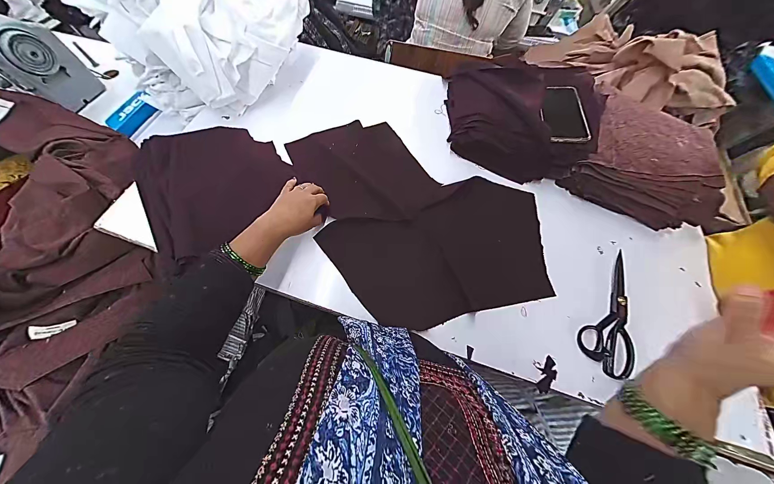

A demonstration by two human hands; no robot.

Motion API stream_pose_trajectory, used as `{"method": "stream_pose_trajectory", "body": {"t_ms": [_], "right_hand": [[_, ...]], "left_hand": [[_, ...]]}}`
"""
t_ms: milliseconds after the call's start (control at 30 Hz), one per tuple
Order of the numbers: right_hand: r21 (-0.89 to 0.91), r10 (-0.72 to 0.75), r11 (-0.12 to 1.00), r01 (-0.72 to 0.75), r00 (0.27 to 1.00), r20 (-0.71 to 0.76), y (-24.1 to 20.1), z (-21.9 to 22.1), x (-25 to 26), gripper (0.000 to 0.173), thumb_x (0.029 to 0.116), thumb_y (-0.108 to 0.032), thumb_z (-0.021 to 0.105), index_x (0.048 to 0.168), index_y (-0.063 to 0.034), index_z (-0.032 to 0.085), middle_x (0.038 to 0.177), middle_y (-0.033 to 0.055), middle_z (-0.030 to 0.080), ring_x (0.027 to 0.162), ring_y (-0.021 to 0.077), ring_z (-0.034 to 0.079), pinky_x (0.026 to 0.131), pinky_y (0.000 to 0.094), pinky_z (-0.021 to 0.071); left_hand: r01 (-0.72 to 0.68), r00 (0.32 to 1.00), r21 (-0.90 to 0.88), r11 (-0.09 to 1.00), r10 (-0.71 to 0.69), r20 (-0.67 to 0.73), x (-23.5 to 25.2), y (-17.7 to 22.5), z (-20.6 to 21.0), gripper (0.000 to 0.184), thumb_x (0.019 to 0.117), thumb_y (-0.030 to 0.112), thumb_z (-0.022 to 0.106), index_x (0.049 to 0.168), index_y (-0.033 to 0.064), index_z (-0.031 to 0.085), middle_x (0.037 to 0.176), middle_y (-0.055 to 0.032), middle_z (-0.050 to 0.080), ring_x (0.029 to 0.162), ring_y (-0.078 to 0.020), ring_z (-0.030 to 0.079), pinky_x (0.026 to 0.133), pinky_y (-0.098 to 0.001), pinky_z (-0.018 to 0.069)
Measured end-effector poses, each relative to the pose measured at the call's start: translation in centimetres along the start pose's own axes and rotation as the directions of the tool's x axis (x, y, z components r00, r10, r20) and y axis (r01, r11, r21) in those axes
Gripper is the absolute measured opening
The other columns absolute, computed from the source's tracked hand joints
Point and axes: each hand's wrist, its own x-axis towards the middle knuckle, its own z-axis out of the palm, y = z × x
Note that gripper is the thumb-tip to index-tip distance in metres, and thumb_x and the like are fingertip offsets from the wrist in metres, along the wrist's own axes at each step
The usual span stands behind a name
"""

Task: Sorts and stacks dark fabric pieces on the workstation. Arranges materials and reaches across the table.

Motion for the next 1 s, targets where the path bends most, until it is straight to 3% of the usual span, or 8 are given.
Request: {"method": "stream_pose_trajectory", "body": {"t_ms": [67,167,233,400,567,700,900,1000], "right_hand": [[0.258,-0.256,0.952,0.166,0.892,0.371,-3.6,2.8,-5.5,0.044,0.0961,-0.017,0.062,0.116,0.0224,0.056,0.119,0.0262,0.066,0.117,0.0146,0.063,0.101,0.0268,0.051],[0.519,-0.566,0.824,0.227,0.36,0.742,-7.4,7.6,-12.9,0.029,0.0947,-0.018,0.06,0.118,-0.0094,0.076,0.118,0.0123,0.073,0.113,0.0269,0.068,0.098,0.044,0.054],[0.573,-0.616,0.783,0.244,0.166,0.771,-8.0,9.5,-15.9,0.031,0.0915,-0.017,0.065,0.12,-0.0155,0.077,0.122,0.0133,0.072,0.115,0.0358,0.067,0.098,0.0553,0.0507],[0.568,-0.641,0.767,0.298,0.323,0.696,-9.1,11.4,-18.6,0.024,0.1,-0.014,0.052,0.094,-0.0123,0.076,0.105,0.0064,0.076,0.103,0.0251,0.07,0.095,0.0445,0.0496],[0.49,-0.504,0.847,0.207,0.607,0.615,-11.6,12.3,-18.1,0.027,0.1027,-0.011,0.046,0.106,0.0016,0.07,0.09,0.0169,0.069,0.088,0.0249,0.068,0.086,0.0296,0.0535],[0.521,-0.593,0.803,0.291,0.483,0.644,-12.6,13.6,-15.9,0.027,0.0931,-0.025,0.068,0.104,-0.0012,0.074,0.085,0.0153,0.066,0.081,0.0257,0.064,0.078,0.0319,0.0539],[0.679,-0.727,0.677,0.284,0.4,0.558,-17.7,13.5,-12.8,0.028,0.1019,-0.025,0.056,0.093,-0.0067,0.076,0.079,0.0088,0.068,0.075,0.0177,0.065,0.07,0.026,0.0522],[0.722,-0.715,0.675,0.151,0.377,0.589,-21.0,12.9,-11.9,0.03,0.1044,-0.021,0.053,0.096,-0.0026,0.075,0.086,0.0114,0.07,0.083,0.0174,0.067,0.077,0.0258,0.0532]], "left_hand": [[-0.076,0.985,-0.067,0.995,0.064,-0.16,0.3,-0.6,1.0,0.024,0.1012,0.007,0.056,0.116,-0.003,0.072,0.138,-0.0221,0.063,0.14,-0.0422,0.049,0.118,-0.07,0.0218],[-0.155,0.928,-0.216,0.964,0.068,-0.366,0.5,-0.2,0.7,0.027,0.1038,0.003,0.045,0.115,-0.0111,0.065,0.113,-0.0292,0.069,0.117,-0.0473,0.064,0.111,-0.0672,0.0356],[-0.161,0.888,-0.313,0.936,-0.001,-0.459,0.3,0.7,-0.1,0.028,0.1066,0.005,0.041,0.119,-0.012,0.061,0.102,-0.0311,0.068,0.1,-0.0481,0.068,0.095,-0.0633,0.0488],[-0.285,0.856,-0.378,0.881,0.056,-0.514,0.2,0.8,-0.2,0.038,0.1024,0.013,0.059,0.136,-0.0054,0.054,0.096,-0.0253,0.069,0.083,-0.0403,0.069,0.08,-0.0576,0.0543],[-0.093,0.988,-0.668,0.739,-0.015,-0.154,-0.7,0.6,-1.5,0.085,0.0881,-0.013,0.065,0.16,0.0064,0.025,0.146,-0.0325,0.05,0.127,-0.0472,0.058,0.105,-0.0588,0.0465],[-0.21,0.961,-0.938,0.277,-0.117,-0.25,-1.2,0.6,-1.0,0.076,0.085,-0.014,0.06,0.152,0.0023,0.029,0.099,-0.0048,0.071,0.08,-0.0056,0.069,0.076,-0.0243,0.0581],[-0.182,0.976,-0.981,0.062,-0.108,-0.187,-3.0,5.0,-2.0,0.011,0.0988,-0.002,0.058,0.104,0.005,0.065,0.077,0.0059,0.071,0.069,-0.0018,0.066,0.068,-0.0224,0.0561],[-0.254,0.967,-0.967,-0.02,-0.012,-0.254,-4.5,7.7,-1.9,0.016,0.0951,-0.006,0.058,0.093,0.0085,0.066,0.076,0.0078,0.071,0.069,-0.0004,0.066,0.068,-0.0207,0.0556]]}}
